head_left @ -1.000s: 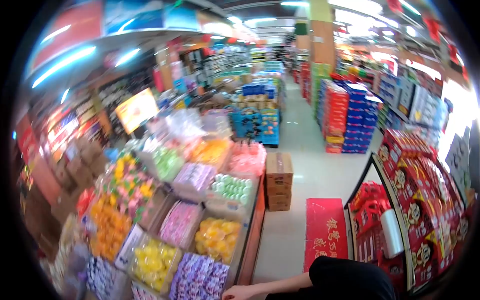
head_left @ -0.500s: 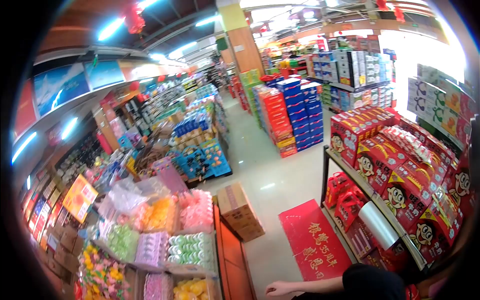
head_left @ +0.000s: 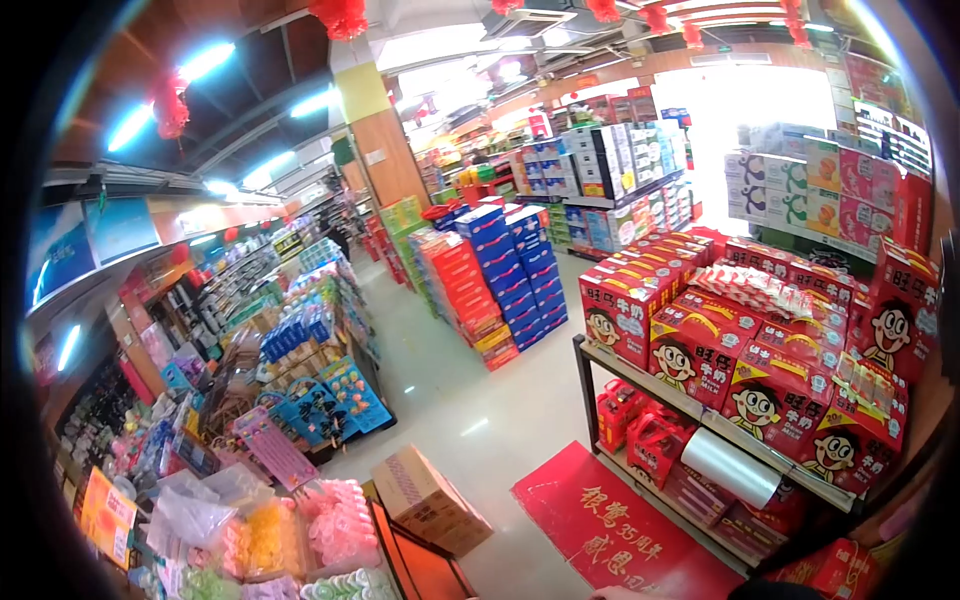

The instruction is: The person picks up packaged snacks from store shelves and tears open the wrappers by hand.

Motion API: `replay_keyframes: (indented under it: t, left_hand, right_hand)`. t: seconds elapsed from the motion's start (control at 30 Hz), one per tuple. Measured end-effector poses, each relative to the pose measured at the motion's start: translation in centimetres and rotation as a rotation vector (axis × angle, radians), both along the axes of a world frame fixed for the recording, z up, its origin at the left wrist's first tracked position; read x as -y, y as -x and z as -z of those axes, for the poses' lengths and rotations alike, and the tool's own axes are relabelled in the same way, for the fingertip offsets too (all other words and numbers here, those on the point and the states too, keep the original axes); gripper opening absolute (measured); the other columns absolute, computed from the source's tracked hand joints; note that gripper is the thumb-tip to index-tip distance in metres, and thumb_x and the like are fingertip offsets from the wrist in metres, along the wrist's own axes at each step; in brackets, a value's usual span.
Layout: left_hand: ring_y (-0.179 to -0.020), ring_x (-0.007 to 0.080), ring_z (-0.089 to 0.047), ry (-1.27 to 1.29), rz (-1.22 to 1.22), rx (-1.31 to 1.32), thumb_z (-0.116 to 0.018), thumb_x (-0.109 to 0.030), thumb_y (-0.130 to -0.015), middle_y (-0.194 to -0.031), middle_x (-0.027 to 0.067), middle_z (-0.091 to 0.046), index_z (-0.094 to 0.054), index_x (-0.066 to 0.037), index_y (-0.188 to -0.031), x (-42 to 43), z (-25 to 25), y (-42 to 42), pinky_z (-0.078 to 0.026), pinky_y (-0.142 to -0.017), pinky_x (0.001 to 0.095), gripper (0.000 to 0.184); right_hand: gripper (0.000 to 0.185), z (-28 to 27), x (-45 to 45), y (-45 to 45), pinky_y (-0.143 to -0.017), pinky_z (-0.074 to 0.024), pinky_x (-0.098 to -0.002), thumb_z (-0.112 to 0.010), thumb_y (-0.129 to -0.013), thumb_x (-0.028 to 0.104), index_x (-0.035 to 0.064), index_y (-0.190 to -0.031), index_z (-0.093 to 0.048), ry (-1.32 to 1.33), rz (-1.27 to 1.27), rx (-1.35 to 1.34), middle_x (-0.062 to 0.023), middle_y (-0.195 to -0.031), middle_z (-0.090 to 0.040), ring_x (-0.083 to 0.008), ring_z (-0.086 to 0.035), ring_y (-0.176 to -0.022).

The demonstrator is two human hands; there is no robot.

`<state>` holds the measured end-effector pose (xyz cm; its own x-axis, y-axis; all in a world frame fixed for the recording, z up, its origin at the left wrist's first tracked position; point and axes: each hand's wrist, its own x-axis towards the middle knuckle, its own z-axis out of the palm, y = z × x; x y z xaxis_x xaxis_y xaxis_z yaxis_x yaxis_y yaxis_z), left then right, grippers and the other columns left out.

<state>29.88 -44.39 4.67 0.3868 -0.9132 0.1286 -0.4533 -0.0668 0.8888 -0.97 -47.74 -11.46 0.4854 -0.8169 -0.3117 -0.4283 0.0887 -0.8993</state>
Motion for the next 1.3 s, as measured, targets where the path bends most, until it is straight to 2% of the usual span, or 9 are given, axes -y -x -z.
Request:
replay_keyframes:
  t: [0.07,0.43,0.7,0.8,0.93,1.0,1.03,1.13,1.3]
  left_hand:
    - [-0.086,0.0162,-0.063,0.008,0.054,0.008,-0.057,-0.011,-0.092,-0.092,0.0087,-0.069,-0.066,0.001,-0.101,2.4,-0.7,0.0,-0.05,-0.08,0.0299,0.018]
    - [-0.08,0.0165,-0.064,-0.092,0.165,-0.357,-0.054,-0.007,-0.093,-0.089,0.0089,-0.068,-0.065,0.001,-0.104,12.8,0.3,-1.1,-0.051,-0.076,0.0294,0.018]
    - [-0.08,0.0166,-0.065,-0.098,0.279,-0.35,-0.053,-0.007,-0.094,-0.09,0.01,-0.069,-0.065,0.002,-0.103,18.1,3.0,0.3,-0.052,-0.074,0.0291,0.017]
    - [-0.08,0.0174,-0.065,-0.065,0.342,-0.306,-0.053,-0.008,-0.094,-0.09,0.0104,-0.069,-0.065,0.002,-0.103,19.9,4.5,1.7,-0.052,-0.073,0.0294,0.018]
    - [-0.08,0.0165,-0.064,-0.118,0.365,-0.4,-0.054,-0.009,-0.094,-0.09,0.0093,-0.068,-0.065,0.002,-0.103,22.4,6.2,6.2,-0.052,-0.073,0.0285,0.018]
    - [-0.08,0.0157,-0.063,-0.048,0.413,-0.228,-0.054,-0.01,-0.095,-0.09,0.0081,-0.068,-0.065,0.001,-0.104,22.8,6.2,9.5,-0.051,-0.073,0.0277,0.019]
    - [-0.079,0.0153,-0.063,0.009,0.443,-0.152,-0.054,-0.01,-0.095,-0.091,0.0075,-0.068,-0.065,0.001,-0.104,24.0,5.8,12.5,-0.051,-0.073,0.0274,0.019]
    - [-0.079,0.0137,-0.061,0.043,0.593,-0.111,-0.055,-0.01,-0.094,-0.092,0.0055,-0.067,-0.065,0.001,-0.105,23.6,0.7,20.1,-0.05,-0.073,0.0271,0.018]
    - [-0.082,0.015,-0.063,-0.184,0.889,-0.25,-0.059,-0.013,-0.092,-0.09,0.0087,-0.069,-0.067,0.001,-0.101,25.6,2.5,31.2,-0.05,-0.074,0.0278,0.019]
  right_hand:
    - [0.031,1.5,0.8,0.0,-0.079,-0.0515,-0.036,-0.06,-0.081,0.023,0.0021,-0.104,-0.066,0.01,-0.024,0.028,-0.0146,-0.095,-0.069,-0.0233,-0.064,-0.089]
    - [0.026,-7.1,5.6,-2.4,-0.081,-0.0513,-0.0342,-0.061,-0.084,0.025,0.0054,-0.099,-0.068,0.049,0.188,0.002,-0.0116,-0.095,-0.069,-0.0193,-0.065,-0.089]
    - [0.032,-7.2,5.2,-0.4,-0.088,-0.0506,-0.035,-0.063,-0.086,0.028,0.0077,-0.11,-0.068,-0.034,0.274,0.014,-0.0127,-0.108,-0.068,-0.0217,-0.064,-0.099]
    - [0.029,-8.2,6.7,1.8,-0.086,-0.0509,-0.0356,-0.061,-0.087,0.027,0.0071,-0.107,-0.068,0.119,0.257,-0.169,-0.0123,-0.106,-0.068,-0.0236,-0.065,-0.099]
    - [0.028,-9.4,8.9,5.7,-0.082,-0.0512,-0.0364,-0.059,-0.088,0.026,0.0063,-0.107,-0.066,0.21,0.268,-0.147,-0.0117,-0.104,-0.068,-0.0243,-0.065,-0.096]
    - [0.027,-12.9,9.1,8.4,-0.078,-0.0516,-0.0354,-0.059,-0.09,0.025,0.0062,-0.108,-0.065,0.159,0.317,-0.113,-0.0096,-0.102,-0.068,-0.0233,-0.065,-0.091]
    - [0.039,-11.5,10.0,11.0,-0.083,-0.0515,-0.0389,-0.056,-0.088,0.037,0.0077,-0.113,-0.063,0.047,0.281,-0.208,-0.0142,-0.099,-0.069,-0.0285,-0.066,-0.094]
    - [0.038,-11.7,9.9,16.4,-0.084,-0.0528,-0.0361,-0.055,-0.09,0.037,0.0078,-0.114,-0.063,0.186,0.318,-0.218,-0.0131,-0.104,-0.069,-0.0279,-0.067,-0.096]
    - [0.028,-13.9,10.0,24.9,-0.077,-0.0516,-0.0425,-0.056,-0.089,0.027,0.0062,-0.106,-0.064,0.493,0.6,-0.181,-0.0175,-0.094,-0.067,-0.0343,-0.065,-0.087]
